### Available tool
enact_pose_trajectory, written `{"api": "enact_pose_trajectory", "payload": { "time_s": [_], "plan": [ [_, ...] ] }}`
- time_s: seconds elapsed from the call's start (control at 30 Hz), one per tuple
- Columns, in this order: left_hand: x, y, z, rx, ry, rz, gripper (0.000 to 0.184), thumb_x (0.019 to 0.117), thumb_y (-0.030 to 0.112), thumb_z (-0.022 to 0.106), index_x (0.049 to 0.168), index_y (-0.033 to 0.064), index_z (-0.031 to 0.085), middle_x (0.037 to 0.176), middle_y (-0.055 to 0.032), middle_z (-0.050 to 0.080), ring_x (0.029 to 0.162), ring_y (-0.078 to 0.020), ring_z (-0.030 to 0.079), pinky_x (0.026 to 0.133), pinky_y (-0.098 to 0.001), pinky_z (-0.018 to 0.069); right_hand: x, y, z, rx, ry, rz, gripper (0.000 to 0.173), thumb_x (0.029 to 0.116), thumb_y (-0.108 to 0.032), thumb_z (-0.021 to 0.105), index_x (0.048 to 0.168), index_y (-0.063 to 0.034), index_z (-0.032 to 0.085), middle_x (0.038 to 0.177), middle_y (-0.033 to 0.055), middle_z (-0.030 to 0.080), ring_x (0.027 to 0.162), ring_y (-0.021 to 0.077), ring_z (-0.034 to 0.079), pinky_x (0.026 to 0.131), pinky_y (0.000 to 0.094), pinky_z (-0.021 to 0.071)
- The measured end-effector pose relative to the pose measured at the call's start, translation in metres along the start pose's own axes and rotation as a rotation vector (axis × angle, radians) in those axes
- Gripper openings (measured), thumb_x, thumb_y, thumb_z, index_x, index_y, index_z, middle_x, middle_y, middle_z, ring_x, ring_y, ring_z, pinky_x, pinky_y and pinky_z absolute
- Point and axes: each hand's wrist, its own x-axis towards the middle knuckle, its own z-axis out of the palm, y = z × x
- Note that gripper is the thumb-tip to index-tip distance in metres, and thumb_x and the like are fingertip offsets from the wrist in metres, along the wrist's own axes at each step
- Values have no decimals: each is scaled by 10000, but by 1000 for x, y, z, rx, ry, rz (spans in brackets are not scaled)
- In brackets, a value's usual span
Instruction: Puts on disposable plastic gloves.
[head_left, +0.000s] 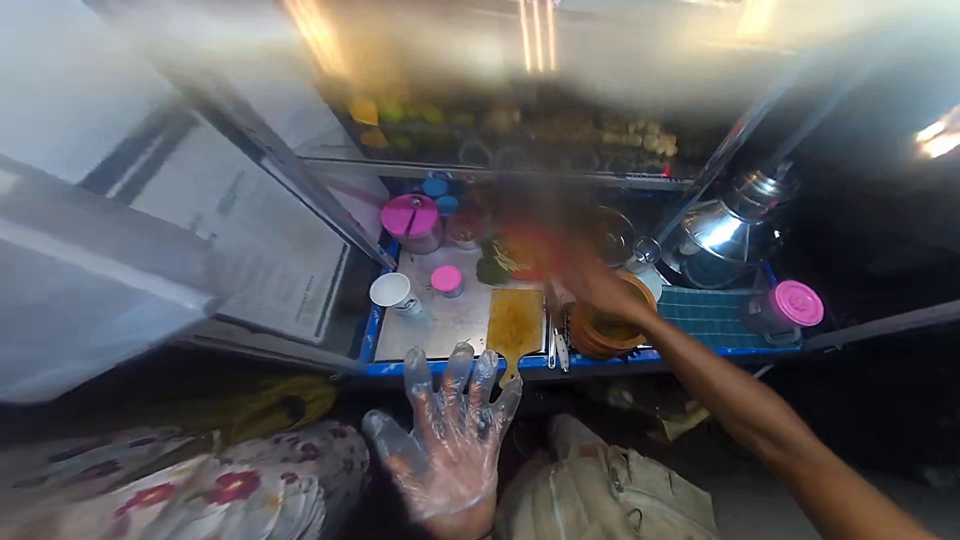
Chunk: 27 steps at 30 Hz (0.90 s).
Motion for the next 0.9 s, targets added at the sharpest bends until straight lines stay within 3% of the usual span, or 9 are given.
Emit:
{"api": "enact_pose_trajectory", "payload": {
  "time_s": [0.1, 0.27, 0.5, 0.57, 0.67, 0.73, 0.77, 0.83, 0.9],
  "plan": [
    [2, -5, 1, 28, 51, -48, 773, 996, 727, 128, 1654, 322, 157, 1695, -99, 230, 1518, -405, 296, 1109, -737, 333, 71, 67, 6, -186, -51, 175, 742, 1007, -452, 587, 1541, 22, 387, 1594, 260, 368, 1485, 428, 346, 1183, 610, 333],
    [6, -3, 5, 28, 85, -86, 778, 994, 727, 158, 1647, 307, 209, 1677, -116, 275, 1491, -424, 342, 1081, -731, 373, 115, 111, -6, -269, -106, 437, 831, 1020, -514, 495, 1590, 43, 259, 1661, 281, 208, 1544, 442, 203, 1202, 657, 245],
    [-2, 16, 20, 86, 203, -23, 741, 986, 707, 340, 1595, 286, 383, 1600, -114, 432, 1440, -402, 439, 1080, -673, 418, 145, 135, -22, -248, -199, 485, 727, 1017, -465, 555, 1559, -13, 384, 1640, 288, 259, 1520, 468, 242, 1180, 702, 243],
    [-7, 17, 18, 210, 201, -22, 773, 966, 716, 391, 1595, 269, 377, 1595, -119, 436, 1434, -404, 445, 1083, -652, 433, 149, 131, -36, -210, -247, 575, 662, 1036, -421, 550, 1532, -3, 421, 1608, 292, 321, 1493, 466, 304, 1176, 671, 279],
    [-14, 11, 12, 434, 247, -16, 843, 899, 741, 507, 1547, 204, 460, 1529, -108, 520, 1369, -367, 531, 1042, -572, 511, 165, 154, -42, -231, -163, 612, 552, 1012, -368, 594, 1361, 59, 583, 1414, 313, 549, 1341, 469, 510, 1098, 662, 394],
    [-24, -1, 2, 567, 325, -17, 861, 840, 759, 577, 1485, 191, 529, 1463, -64, 589, 1319, -286, 586, 1018, -481, 540, 173, 162, -49, -277, -181, 614, 540, 1041, -385, 556, 1354, 53, 597, 1417, 301, 558, 1359, 462, 500, 1121, 657, 371],
    [-25, -6, -1, 613, 368, -60, 818, 909, 736, 509, 1490, 160, 519, 1445, -78, 601, 1295, -280, 602, 994, -465, 552, 180, 176, -47, -279, -163, 598, 549, 1044, -398, 546, 1371, 41, 591, 1443, 291, 543, 1388, 456, 473, 1145, 653, 347],
    [-20, -18, -1, 743, 528, -154, 625, 1068, 486, 232, 1453, 75, 503, 1382, -109, 642, 1207, -287, 660, 890, -445, 599, 199, 200, -43, -172, -99, 487, 590, 1027, -449, 580, 1398, 10, 583, 1456, 265, 543, 1402, 410, 473, 1181, 593, 340],
    [-26, -24, -9, 798, 607, -244, 607, 1075, 390, 169, 1454, 53, 502, 1443, -123, 594, 1245, -321, 633, 919, -493, 583, 190, 183, -49, -87, -156, 190, 499, 1053, -402, 542, 1354, -13, 623, 1349, 203, 640, 1259, 278, 614, 1087, 417, 477]
  ]
}}
